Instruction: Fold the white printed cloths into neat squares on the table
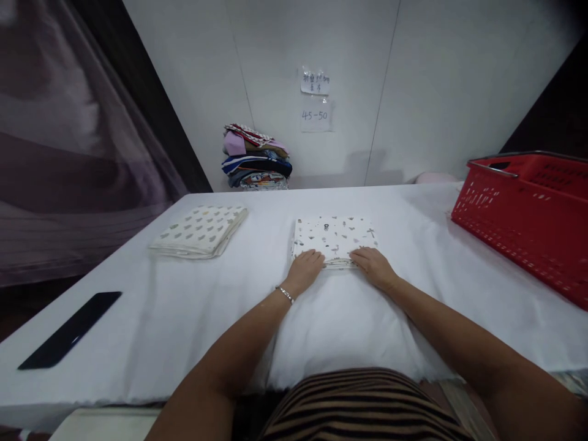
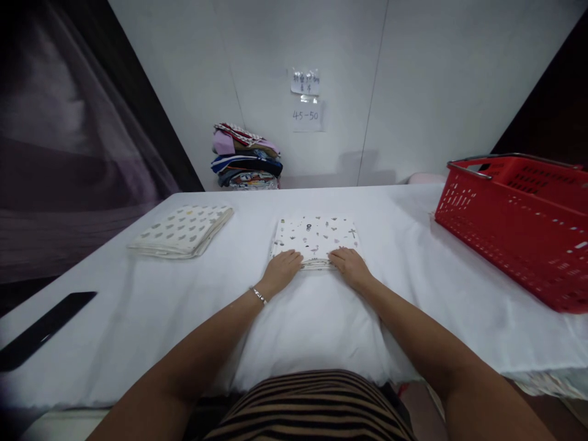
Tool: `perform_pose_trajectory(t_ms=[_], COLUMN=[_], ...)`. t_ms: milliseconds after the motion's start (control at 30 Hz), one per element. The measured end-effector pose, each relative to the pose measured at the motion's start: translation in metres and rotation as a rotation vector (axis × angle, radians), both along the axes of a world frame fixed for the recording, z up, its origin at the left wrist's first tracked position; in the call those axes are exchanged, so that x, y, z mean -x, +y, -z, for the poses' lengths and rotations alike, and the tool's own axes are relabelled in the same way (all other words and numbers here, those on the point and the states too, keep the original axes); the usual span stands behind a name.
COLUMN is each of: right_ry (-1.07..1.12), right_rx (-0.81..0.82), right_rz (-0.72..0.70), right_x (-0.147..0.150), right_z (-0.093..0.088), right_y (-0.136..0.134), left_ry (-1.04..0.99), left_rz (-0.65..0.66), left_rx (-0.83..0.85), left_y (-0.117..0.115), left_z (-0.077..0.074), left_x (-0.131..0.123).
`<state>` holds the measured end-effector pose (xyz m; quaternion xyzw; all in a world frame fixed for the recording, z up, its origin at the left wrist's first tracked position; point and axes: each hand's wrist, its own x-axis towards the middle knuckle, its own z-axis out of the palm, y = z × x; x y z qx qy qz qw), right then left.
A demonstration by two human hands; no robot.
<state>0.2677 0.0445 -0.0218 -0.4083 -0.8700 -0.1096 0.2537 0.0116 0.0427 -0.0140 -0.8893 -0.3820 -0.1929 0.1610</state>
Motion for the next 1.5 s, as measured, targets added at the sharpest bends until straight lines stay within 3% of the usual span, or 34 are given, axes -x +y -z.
perform_pose_trajectory(t_ms=[267,533,933,1100,1200,1333,1500], right_ry=[-0.003,0.147,0.189,0.199,0.190,0.156,0.064], right_rx=[-0.009,0.033,0.037,0.039,0.038,0.038,0.082], right_rz=[-0.048,-0.042,-0.108,-0.113,-0.119,-0.116,-0.040], right_x=[-0.002,-0.002,-0.004,-0.002,-0.001,-0.002,-0.019], right_z=[0.002,0.009,0.022,0.025,0.022,0.016,0.011], right_y=[0.000,-0.004,0.001,0.003,0.003,0.000,-0.009], left_ry=[0.020,0.062,0.023,-0.027,-0.027,0.027,0.035], left_rz=[-0.019,-0.039,-0.160,-0.239,-0.184,-0.044,-0.031], left_rx=[0.012,0.050,0.180,0.245,0.188,0.147,0.155], left_y=[-0.005,-0.006,-0.009,-0.019,-0.023,-0.021,-0.018], left_z=[-0.003,0.008,0.006,-0.018,-0.023,-0.007,0.011], left_x=[0.003,0.009,0.058,0.034,0.003,-0.026,-0.027])
